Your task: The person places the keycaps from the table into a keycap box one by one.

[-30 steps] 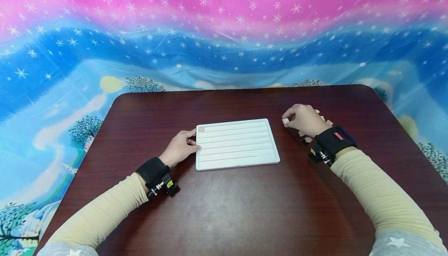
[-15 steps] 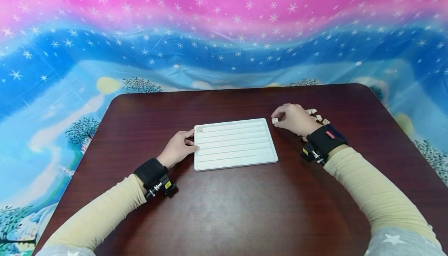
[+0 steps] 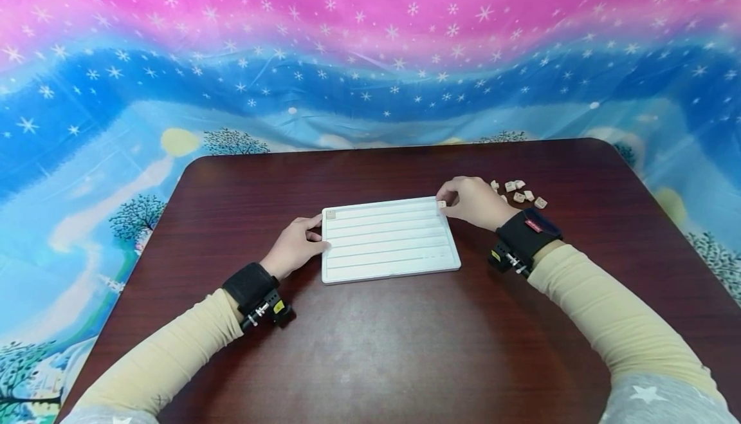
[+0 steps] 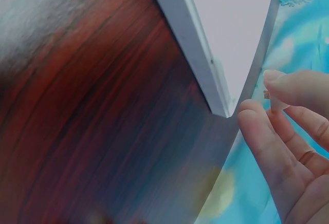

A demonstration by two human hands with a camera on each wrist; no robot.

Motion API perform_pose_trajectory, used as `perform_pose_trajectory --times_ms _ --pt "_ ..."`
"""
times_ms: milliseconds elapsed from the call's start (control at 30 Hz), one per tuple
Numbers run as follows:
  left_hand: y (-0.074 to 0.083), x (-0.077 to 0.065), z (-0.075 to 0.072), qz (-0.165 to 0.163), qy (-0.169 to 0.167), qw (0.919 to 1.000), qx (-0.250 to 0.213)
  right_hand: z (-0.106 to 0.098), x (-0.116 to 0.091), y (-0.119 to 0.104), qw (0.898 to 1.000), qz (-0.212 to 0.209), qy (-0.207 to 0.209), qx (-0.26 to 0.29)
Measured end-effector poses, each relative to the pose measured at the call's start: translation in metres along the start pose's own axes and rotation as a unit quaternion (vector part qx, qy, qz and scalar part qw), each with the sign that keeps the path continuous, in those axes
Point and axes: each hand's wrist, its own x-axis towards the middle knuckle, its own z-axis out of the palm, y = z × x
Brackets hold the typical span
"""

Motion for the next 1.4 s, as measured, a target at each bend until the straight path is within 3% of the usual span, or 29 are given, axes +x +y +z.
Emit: perform_pose_trajectory --times_ms 800,1400 --pt "0.001 -0.002 0.001 -0.006 0.004 1.0 -0.001 0.024 0.029 -0.03 0.999 -0.039 -0.024 0.004" --pt "0.0 -0.001 0.001 0.001 0.006 1.0 -0.003 0.033 0.045 -0.047 0.999 -0.043 -0.026 0.017"
